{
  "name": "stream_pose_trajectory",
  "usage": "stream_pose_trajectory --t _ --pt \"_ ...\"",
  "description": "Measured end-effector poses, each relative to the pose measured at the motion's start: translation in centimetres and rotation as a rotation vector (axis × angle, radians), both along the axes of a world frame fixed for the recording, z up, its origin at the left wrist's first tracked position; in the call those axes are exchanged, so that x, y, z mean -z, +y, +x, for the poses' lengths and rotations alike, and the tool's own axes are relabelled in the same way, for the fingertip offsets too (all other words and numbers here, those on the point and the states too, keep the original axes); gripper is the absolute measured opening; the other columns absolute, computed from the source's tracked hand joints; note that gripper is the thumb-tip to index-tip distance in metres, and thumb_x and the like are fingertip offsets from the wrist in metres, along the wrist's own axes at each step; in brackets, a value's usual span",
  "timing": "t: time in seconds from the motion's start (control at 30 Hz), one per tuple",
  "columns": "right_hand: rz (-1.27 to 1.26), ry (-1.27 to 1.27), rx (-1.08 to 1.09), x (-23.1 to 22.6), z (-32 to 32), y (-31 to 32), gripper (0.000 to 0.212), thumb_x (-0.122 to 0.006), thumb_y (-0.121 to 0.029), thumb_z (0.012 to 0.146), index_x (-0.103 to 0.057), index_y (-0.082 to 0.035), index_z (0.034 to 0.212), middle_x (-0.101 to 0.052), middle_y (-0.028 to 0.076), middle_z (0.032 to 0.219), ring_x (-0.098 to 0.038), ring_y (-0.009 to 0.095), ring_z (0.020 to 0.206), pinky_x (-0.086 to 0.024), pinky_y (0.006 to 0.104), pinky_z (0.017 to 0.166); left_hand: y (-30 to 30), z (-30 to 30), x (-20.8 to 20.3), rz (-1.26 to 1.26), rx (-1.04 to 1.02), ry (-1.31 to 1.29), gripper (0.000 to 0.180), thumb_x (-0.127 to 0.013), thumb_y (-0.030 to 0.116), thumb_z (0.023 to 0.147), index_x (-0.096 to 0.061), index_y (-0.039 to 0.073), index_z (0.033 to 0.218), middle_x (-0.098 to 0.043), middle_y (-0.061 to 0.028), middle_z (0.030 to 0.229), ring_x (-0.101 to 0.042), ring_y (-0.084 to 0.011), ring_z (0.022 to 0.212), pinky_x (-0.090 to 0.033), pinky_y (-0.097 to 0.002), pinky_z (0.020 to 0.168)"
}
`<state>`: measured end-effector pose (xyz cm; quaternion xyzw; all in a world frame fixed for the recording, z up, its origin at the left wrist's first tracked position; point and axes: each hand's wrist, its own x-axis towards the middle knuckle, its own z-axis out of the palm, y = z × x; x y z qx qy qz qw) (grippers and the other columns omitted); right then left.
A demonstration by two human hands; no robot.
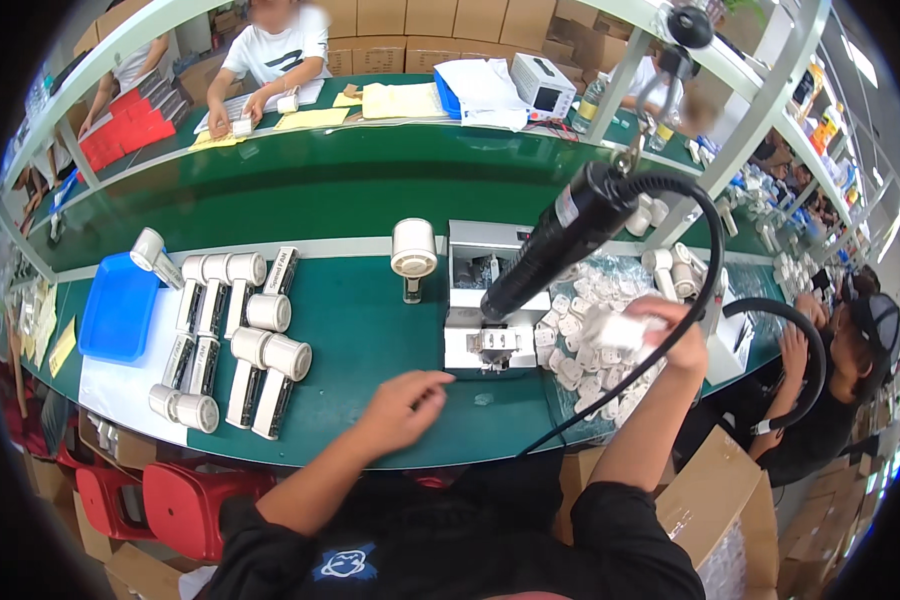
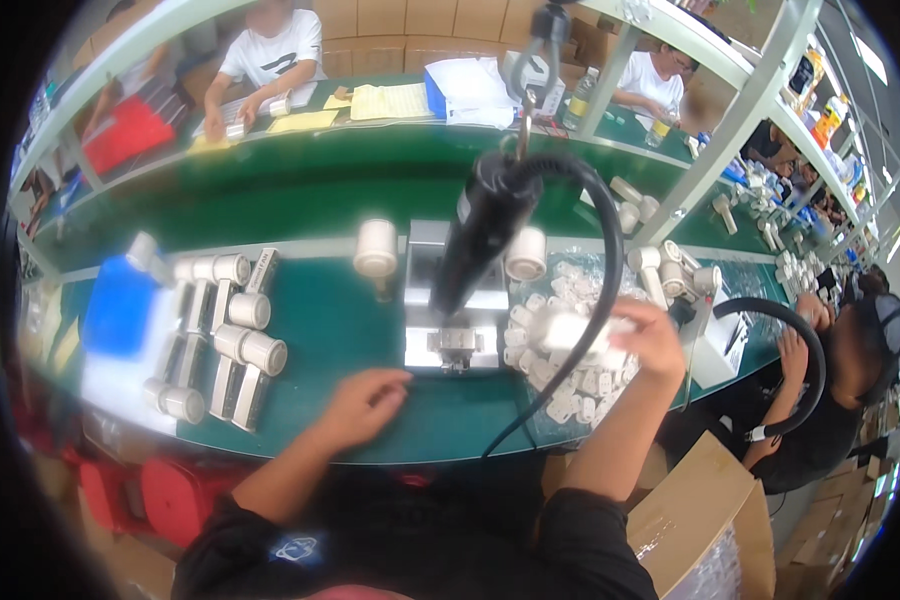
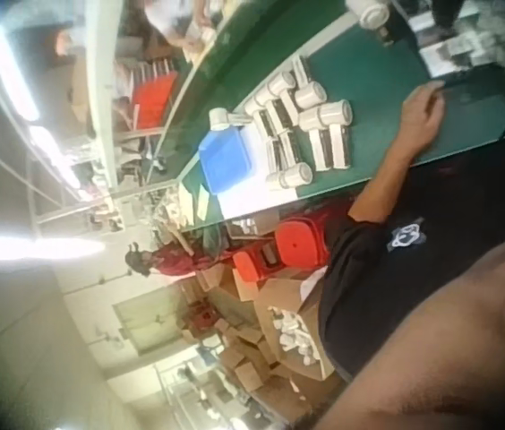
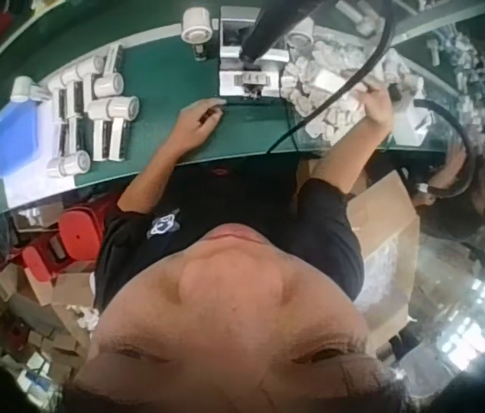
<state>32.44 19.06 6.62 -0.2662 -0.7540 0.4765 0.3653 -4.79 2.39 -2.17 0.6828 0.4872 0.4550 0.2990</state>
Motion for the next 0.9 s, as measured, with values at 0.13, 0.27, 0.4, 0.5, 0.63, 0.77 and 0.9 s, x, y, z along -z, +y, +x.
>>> stream_pose_trajectory --t 0.13,0.27,0.4,0.5,0.63,0.77,0.9 --pt "-0.134 -0.113 -0.109 1.8 -6.6 -6.7 0.036 -0.070 -0.018 0.068 -0.063 0.003 0.096 -0.063 0.014 0.091 -0.061 0.025 0.084 -0.046 0.0329 0.075 -1.6 3.9 0.1 -0.131 0.316 -0.352 0.073 -0.067 0.015 0.077 -0.025 0.004 0.135 -0.044 -0.0165 0.126 -0.046 -0.0247 0.115 -0.039 -0.0332 0.093" --pt "-0.009 -0.290 -0.307 4.1 -12.0 -9.9 0.035 -0.068 -0.017 0.075 -0.061 -0.003 0.106 -0.063 0.014 0.097 -0.060 0.025 0.089 -0.047 0.0321 0.075 -3.7 5.4 1.0 0.108 0.273 -0.803 0.074 -0.069 0.030 0.077 -0.025 0.003 0.131 -0.037 -0.0242 0.131 -0.038 -0.0316 0.123 -0.033 -0.0422 0.100" --pt "-0.047 -0.141 -0.097 2.7 -11.3 -9.5 0.032 -0.062 -0.021 0.082 -0.060 0.000 0.105 -0.062 0.013 0.097 -0.057 0.021 0.091 -0.045 0.0312 0.078 -4.2 3.3 -1.4 0.300 -0.016 -0.747 0.053 -0.066 0.034 0.079 -0.036 0.003 0.111 -0.054 -0.0177 0.096 -0.054 -0.0292 0.091 -0.045 -0.0441 0.083" --pt "-0.188 0.250 0.571 2.1 -8.3 -4.9 0.020 -0.053 -0.019 0.087 -0.061 -0.001 0.084 -0.060 0.006 0.072 -0.054 0.012 0.064 -0.043 0.0240 0.057 -4.0 1.5 -1.7 0.336 -0.103 -0.688 0.048 -0.063 0.017 0.078 -0.036 0.004 0.116 -0.051 -0.0167 0.095 -0.053 -0.0240 0.083 -0.046 -0.0381 0.075" --pt "0.131 -0.402 0.735 7.3 -4.1 0.7 0.016 -0.056 -0.012 0.081 -0.063 -0.002 0.092 -0.059 0.007 0.069 -0.056 0.018 0.064 -0.045 0.0289 0.060 -1.6 0.9 -0.9 0.345 -0.105 -0.442 0.042 -0.058 0.005 0.076 -0.040 0.003 0.114 -0.050 -0.0151 0.094 -0.051 -0.0212 0.082 -0.044 -0.0334 0.074" --pt "0.400 -0.762 0.601 8.3 -7.4 -0.2 0.023 -0.070 -0.010 0.067 -0.065 -0.007 0.090 -0.056 0.013 0.087 -0.054 0.030 0.090 -0.044 0.0348 0.079 -1.7 1.0 -0.6 0.311 -0.097 -0.355 0.042 -0.057 -0.002 0.071 -0.044 0.003 0.111 -0.051 -0.0134 0.093 -0.050 -0.0191 0.082 -0.043 -0.0315 0.076" --pt "0.493 -0.585 0.660 9.5 -7.0 1.4 0.017 -0.068 -0.005 0.064 -0.061 -0.004 0.079 -0.054 0.015 0.086 -0.053 0.032 0.087 -0.043 0.0375 0.076 -2.1 1.5 -0.3 0.196 -0.104 -0.504 0.055 -0.060 -0.003 0.071 -0.037 0.001 0.121 -0.051 -0.0109 0.093 -0.050 -0.0156 0.083 -0.042 -0.0286 0.075"
